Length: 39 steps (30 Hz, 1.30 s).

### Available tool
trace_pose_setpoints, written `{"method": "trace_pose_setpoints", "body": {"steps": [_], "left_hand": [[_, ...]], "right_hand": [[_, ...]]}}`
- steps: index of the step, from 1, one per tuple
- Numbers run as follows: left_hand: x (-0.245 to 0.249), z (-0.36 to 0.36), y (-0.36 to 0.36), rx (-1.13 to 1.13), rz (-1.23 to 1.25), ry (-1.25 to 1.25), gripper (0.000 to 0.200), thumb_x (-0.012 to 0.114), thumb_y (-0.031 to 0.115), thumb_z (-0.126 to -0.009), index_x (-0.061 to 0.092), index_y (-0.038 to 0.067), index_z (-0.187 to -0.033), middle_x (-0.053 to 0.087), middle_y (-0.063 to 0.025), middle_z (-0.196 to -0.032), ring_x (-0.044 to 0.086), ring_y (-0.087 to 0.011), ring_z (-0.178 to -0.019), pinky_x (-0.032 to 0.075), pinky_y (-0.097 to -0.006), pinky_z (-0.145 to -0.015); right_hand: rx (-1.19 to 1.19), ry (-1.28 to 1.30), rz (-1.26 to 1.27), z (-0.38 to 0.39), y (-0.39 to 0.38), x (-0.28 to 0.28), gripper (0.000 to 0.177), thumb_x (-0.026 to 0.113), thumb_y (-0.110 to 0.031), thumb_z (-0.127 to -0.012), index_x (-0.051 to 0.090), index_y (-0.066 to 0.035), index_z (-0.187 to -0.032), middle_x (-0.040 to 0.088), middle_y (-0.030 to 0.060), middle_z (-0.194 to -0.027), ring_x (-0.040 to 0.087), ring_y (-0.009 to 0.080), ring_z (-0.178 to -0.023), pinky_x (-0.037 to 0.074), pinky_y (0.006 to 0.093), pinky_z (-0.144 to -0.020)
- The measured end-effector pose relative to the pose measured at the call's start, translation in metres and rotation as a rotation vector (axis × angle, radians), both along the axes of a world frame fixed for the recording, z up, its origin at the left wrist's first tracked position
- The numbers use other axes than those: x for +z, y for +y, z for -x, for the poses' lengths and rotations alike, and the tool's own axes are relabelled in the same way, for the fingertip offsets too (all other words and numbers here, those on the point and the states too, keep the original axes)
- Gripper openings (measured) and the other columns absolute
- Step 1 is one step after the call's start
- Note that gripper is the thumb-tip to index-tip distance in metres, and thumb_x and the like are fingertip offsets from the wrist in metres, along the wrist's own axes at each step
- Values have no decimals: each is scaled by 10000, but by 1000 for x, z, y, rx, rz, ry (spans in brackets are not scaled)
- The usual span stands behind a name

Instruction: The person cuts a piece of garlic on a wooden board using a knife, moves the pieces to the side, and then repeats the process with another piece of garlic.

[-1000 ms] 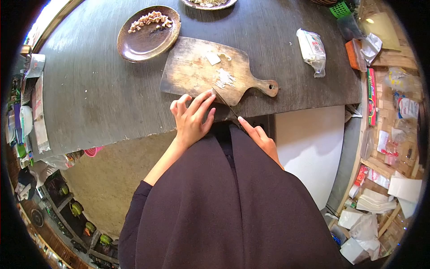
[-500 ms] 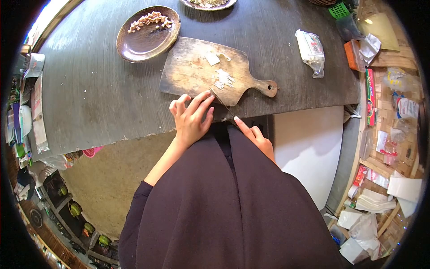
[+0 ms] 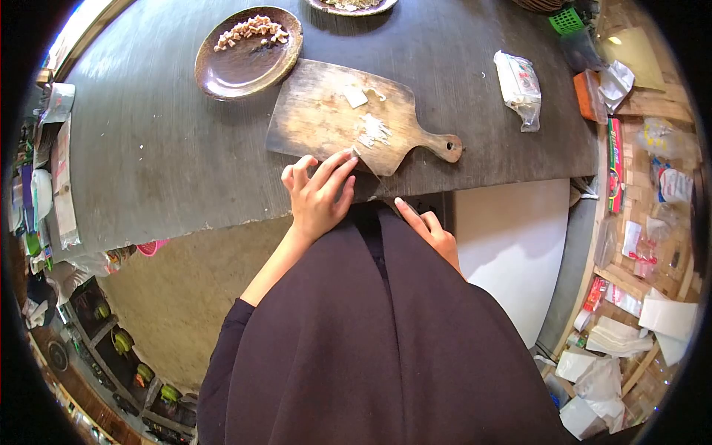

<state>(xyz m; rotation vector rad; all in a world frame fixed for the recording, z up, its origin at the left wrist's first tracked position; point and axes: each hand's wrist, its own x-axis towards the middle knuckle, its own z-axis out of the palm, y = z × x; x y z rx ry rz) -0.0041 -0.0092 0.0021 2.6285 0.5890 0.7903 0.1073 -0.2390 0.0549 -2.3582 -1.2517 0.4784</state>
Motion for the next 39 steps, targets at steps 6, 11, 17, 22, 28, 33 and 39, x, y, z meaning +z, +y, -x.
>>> {"method": "trace_pose_setpoints", "body": {"steps": [6, 11, 17, 22, 28, 33, 39], "left_hand": [[0, 0, 1, -9, -27, 4, 383, 768, 236, -872, 748, 226, -1254, 684, 118, -1360, 494, -236, -1171, 310, -416, -1022], [1, 0, 0, 1, 1, 5, 390, 779, 197, -854, 765, 236, -1242, 698, 121, -1353, 499, -226, -1148, 293, -416, -1042], [1, 0, 1, -9, 1, 8, 387, 786, 204, -848, 765, 224, -1234, 697, 109, -1358, 493, -232, -1161, 290, -420, -1042], [0, 0, 1, -9, -5, 6, 383, 783, 208, -846, 767, 226, -1229, 701, 111, -1350, 492, -228, -1158, 287, -418, -1038], [0, -1, 2, -3, -8, 2, 376, 781, 212, -842, 772, 230, -1217, 706, 116, -1331, 492, -221, -1137, 285, -415, -1033], [-1, 0, 1, -3, -1, 1, 370, 780, 215, -843, 774, 230, -1212, 706, 119, -1330, 495, -219, -1120, 286, -414, -1030], [-2, 1, 2, -1, -13, -10, 374, 769, 244, -866, 753, 222, -1239, 688, 126, -1356, 496, -221, -1143, 310, -413, -1011]], "right_hand": [[10, -24, -73, -4, 9, -5, 714, 691, -140, -910, 523, -358, -1569, 519, 82, -927, 702, 289, -654, 579, 410, -618], [24, -11, -64, 3, 5, -8, 710, 692, -141, -911, 527, -357, -1568, 522, 77, -917, 707, 274, -658, 583, 400, -622], [1, 0, -47, 6, 9, 3, 706, 692, -146, -915, 527, -357, -1569, 519, 66, -916, 709, 255, -655, 591, 385, -619], [-3, 1, -25, 8, 10, 5, 709, 690, -145, -914, 523, -352, -1571, 529, 72, -926, 715, 268, -665, 591, 393, -616], [-8, -26, -59, 8, 22, -15, 728, 690, -148, -908, 505, -355, -1581, 531, 90, -927, 721, 300, -678, 592, 414, -614], [-31, -12, -61, 10, 28, -7, 729, 692, -152, -903, 509, -361, -1577, 525, 86, -919, 721, 304, -680, 594, 423, -617], [-14, -73, -37, 9, 8, -10, 716, 696, -108, -906, 538, -369, -1554, 526, 59, -920, 698, 262, -650, 599, 409, -622]]}}
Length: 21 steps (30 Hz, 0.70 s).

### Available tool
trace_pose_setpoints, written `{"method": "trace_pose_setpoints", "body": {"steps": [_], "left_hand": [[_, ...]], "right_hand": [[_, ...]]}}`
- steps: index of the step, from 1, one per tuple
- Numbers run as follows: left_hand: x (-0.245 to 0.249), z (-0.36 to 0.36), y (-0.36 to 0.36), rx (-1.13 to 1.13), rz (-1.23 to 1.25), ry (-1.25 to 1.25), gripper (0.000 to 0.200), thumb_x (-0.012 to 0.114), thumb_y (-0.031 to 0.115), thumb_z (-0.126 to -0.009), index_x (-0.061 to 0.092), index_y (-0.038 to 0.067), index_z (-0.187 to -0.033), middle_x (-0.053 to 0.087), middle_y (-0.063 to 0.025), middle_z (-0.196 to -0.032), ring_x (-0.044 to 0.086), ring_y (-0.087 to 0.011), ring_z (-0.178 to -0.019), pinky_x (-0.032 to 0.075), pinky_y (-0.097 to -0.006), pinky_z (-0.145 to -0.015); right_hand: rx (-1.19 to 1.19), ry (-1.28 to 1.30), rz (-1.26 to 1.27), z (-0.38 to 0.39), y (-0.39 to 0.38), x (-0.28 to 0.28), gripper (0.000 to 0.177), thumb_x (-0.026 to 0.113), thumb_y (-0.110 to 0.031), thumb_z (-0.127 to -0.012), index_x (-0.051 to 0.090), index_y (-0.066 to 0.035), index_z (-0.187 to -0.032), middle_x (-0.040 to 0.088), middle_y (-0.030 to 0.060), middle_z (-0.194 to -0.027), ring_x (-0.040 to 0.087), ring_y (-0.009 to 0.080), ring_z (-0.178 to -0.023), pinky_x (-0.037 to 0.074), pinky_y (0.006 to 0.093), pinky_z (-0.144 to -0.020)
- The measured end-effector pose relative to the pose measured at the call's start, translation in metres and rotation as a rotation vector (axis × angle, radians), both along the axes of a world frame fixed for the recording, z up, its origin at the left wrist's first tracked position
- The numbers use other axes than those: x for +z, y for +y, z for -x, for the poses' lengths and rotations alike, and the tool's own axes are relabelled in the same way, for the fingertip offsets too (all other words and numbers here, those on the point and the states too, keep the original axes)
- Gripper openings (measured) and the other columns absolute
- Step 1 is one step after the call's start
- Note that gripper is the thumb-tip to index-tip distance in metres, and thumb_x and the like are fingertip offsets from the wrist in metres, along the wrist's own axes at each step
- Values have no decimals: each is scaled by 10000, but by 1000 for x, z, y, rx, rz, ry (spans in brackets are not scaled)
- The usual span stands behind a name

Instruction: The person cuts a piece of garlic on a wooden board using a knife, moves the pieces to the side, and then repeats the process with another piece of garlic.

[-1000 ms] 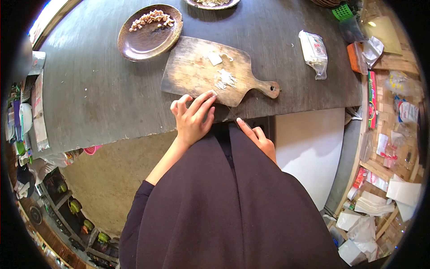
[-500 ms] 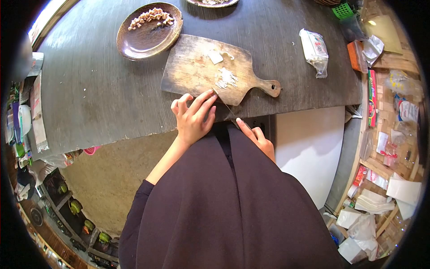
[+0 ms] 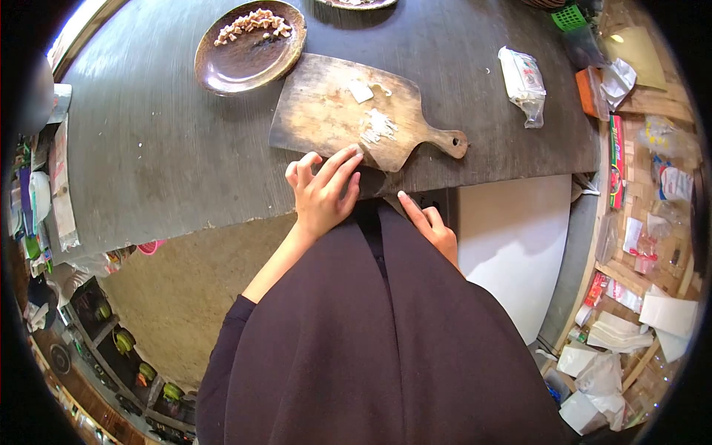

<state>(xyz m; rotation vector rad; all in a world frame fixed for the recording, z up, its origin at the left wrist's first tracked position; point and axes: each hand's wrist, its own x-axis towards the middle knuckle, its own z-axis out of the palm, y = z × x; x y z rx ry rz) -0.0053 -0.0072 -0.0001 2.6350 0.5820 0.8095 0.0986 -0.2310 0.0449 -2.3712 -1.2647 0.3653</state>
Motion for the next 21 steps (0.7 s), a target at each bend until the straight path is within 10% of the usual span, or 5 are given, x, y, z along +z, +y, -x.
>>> {"method": "trace_pose_setpoints", "body": {"steps": [21], "left_hand": [[-1, -1, 1, -11, 15, -6, 366, 776, 230, -857, 759, 204, -1221, 696, 111, -1354, 498, -229, -1142, 312, -413, -1015]], "right_hand": [[23, 44, -44, 1, 3, 12, 673, 690, -118, -914, 565, -306, -1547, 513, 73, -892, 689, 247, -640, 585, 387, -608]]}}
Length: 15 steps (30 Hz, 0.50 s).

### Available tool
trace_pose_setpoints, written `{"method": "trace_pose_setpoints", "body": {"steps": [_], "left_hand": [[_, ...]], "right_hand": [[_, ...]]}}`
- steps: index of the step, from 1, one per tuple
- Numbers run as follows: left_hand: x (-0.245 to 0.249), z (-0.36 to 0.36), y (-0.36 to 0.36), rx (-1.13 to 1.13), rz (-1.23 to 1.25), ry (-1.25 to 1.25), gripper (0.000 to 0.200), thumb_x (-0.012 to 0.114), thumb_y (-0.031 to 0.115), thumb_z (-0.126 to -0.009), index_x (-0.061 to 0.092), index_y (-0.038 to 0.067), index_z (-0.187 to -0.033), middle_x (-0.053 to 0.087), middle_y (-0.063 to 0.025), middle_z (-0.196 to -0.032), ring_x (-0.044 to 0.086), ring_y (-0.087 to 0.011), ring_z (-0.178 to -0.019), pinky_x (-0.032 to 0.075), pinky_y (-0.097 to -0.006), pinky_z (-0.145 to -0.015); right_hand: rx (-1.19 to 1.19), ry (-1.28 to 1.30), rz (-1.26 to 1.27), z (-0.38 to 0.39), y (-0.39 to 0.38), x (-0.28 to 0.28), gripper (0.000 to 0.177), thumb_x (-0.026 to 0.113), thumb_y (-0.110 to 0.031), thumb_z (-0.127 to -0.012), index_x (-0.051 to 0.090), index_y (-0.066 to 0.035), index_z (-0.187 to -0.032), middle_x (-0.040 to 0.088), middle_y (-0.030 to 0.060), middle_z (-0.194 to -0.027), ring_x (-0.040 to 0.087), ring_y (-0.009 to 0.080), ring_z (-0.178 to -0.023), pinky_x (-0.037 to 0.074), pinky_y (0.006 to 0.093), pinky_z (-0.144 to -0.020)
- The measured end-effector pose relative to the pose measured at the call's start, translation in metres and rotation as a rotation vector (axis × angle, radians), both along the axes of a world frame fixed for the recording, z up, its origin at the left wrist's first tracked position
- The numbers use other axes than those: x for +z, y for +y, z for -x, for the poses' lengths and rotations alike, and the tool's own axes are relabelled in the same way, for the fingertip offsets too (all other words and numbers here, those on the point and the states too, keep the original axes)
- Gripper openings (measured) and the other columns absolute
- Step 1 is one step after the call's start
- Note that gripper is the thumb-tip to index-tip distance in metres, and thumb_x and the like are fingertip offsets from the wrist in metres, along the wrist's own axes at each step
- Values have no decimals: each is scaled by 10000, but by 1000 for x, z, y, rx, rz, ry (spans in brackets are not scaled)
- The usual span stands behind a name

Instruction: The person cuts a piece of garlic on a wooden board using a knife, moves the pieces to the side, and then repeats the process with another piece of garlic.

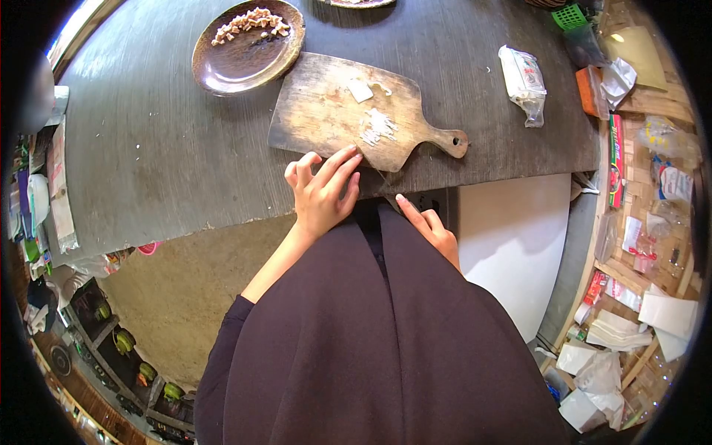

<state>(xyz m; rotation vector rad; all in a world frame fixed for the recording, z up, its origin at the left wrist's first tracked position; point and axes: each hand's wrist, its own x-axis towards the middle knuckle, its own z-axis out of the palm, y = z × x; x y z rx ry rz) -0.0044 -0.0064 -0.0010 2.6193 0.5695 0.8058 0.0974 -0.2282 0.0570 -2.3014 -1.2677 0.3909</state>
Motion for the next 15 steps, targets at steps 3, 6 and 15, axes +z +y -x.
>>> {"method": "trace_pose_setpoints", "body": {"steps": [3, 6, 15], "left_hand": [[0, 0, 0, 7, -3, 2, 366, 777, 231, -856, 760, 206, -1221, 696, 116, -1350, 499, -227, -1140, 311, -414, -1013], [0, 0, 0, 9, -8, 8, 367, 779, 234, -855, 760, 208, -1220, 696, 119, -1347, 499, -226, -1141, 310, -416, -1014], [0, 0, 0, 10, 11, 12, 380, 788, 198, -833, 774, 231, -1212, 709, 122, -1346, 491, -216, -1135, 287, -409, -1039]], "right_hand": [[-13, 7, 40, 1, -1, 0, 690, 691, -129, -911, 548, -310, -1560, 513, 73, -895, 694, 254, -646, 587, 389, -614], [6, 9, 46, 1, -2, -2, 696, 690, -126, -912, 541, -312, -1566, 514, 73, -901, 700, 260, -653, 588, 397, -622], [-36, 82, 10, 2, 16, -7, 716, 680, -129, -913, 515, -328, -1580, 520, 86, -920, 708, 284, -670, 582, 414, -625]]}}
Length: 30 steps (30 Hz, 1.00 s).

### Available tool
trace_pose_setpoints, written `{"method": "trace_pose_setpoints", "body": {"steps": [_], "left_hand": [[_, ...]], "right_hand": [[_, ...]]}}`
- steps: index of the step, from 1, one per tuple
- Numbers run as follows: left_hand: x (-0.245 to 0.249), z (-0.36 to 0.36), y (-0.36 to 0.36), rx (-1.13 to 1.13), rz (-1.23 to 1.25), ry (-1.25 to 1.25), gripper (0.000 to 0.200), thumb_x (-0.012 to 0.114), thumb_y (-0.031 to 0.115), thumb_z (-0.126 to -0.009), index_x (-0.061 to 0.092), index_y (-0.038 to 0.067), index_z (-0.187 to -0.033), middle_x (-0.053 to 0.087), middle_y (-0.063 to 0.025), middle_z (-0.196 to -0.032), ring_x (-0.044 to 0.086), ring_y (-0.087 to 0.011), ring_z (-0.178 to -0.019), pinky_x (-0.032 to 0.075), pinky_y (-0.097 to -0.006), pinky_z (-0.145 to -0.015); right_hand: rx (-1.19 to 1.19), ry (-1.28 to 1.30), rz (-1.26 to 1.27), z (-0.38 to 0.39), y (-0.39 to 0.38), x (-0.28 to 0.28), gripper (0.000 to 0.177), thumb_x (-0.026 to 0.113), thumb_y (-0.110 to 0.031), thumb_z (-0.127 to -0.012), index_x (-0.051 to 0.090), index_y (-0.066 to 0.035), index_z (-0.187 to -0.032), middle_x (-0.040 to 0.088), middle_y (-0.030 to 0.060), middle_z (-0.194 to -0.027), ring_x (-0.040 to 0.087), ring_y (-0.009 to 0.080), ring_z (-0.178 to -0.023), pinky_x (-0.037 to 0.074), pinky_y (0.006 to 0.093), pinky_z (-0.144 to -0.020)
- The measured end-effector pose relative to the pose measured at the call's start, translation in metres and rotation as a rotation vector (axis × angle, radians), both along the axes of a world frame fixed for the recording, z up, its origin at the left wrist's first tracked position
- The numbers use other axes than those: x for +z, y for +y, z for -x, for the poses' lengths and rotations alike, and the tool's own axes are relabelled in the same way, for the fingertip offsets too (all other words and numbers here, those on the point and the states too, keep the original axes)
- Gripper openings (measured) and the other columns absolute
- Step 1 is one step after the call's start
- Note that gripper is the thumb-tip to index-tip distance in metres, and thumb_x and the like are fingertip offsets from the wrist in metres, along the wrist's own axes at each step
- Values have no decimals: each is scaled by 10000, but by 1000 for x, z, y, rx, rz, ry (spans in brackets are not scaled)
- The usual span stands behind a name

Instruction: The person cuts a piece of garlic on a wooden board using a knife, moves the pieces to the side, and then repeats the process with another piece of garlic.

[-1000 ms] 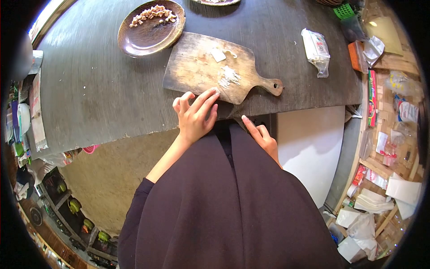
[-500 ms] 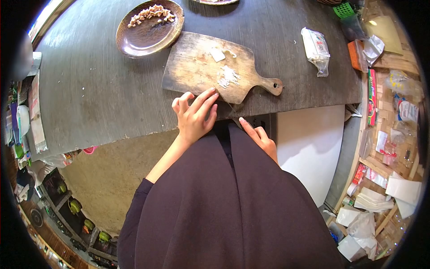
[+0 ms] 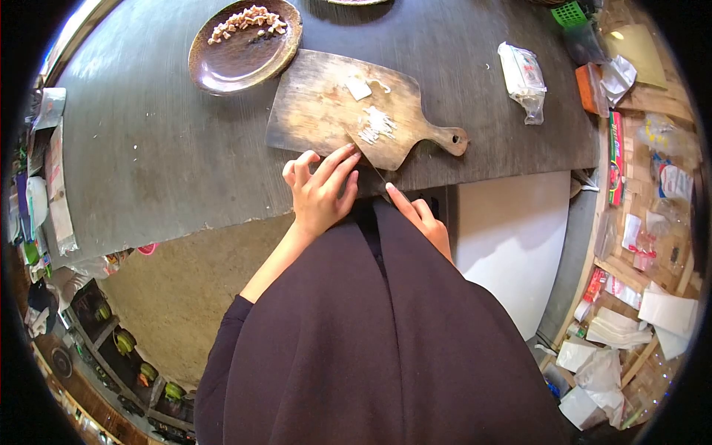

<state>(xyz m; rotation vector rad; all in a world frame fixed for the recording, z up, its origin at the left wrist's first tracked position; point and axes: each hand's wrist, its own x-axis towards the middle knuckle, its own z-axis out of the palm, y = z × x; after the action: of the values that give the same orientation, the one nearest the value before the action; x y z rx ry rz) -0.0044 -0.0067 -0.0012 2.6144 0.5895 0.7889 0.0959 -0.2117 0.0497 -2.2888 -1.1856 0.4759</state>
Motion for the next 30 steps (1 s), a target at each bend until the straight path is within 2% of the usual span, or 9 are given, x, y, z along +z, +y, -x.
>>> {"method": "trace_pose_setpoints", "body": {"steps": [9, 11, 14, 17, 23, 30], "left_hand": [[2, 0, -1, 12, 12, -9, 381, 779, 193, -841, 773, 242, -1219, 714, 131, -1334, 499, -210, -1120, 285, -401, -1036], [2, 0, -1, 8, 12, -14, 386, 777, 191, -843, 771, 245, -1225, 715, 137, -1329, 500, -207, -1116, 284, -398, -1033], [3, -1, -1, 13, 8, -13, 384, 773, 188, -849, 769, 246, -1228, 714, 138, -1329, 501, -207, -1114, 285, -396, -1031], [1, -1, 0, 7, 3, -13, 385, 774, 187, -849, 768, 243, -1229, 714, 133, -1329, 501, -208, -1115, 286, -399, -1030], [2, -1, 0, 7, 6, -11, 378, 781, 188, -836, 774, 232, -1212, 715, 125, -1328, 502, -210, -1114, 286, -407, -1033], [1, -1, 0, 10, 7, -10, 384, 786, 193, -824, 777, 233, -1206, 716, 126, -1328, 504, -212, -1109, 287, -409, -1034]], "right_hand": [[-17, -48, 57, -1, -17, 3, 677, 680, -121, -932, 540, -335, -1560, 529, 73, -923, 695, 281, -658, 584, 412, -621], [11, -153, 38, -4, -21, -7, 659, 676, -117, -948, 546, -340, -1554, 533, 66, -923, 696, 273, -658, 582, 406, -613], [10, -166, -10, -5, -21, -9, 650, 677, -114, -957, 548, -339, -1553, 532, 68, -922, 698, 273, -661, 579, 399, -609], [-31, -49, 6, -3, -13, 14, 667, 680, -111, -942, 547, -335, -1555, 533, 72, -921, 698, 275, -662, 582, 400, -614], [34, -56, 23, -1, -17, 5, 694, 684, -113, -911, 547, -318, -1560, 540, 81, -929, 708, 277, -673, 586, 403, -631], [-9, -9, 51, 0, -12, 15, 696, 683, -110, -911, 547, -319, -1560, 542, 76, -932, 714, 269, -683, 588, 399, -641]]}}
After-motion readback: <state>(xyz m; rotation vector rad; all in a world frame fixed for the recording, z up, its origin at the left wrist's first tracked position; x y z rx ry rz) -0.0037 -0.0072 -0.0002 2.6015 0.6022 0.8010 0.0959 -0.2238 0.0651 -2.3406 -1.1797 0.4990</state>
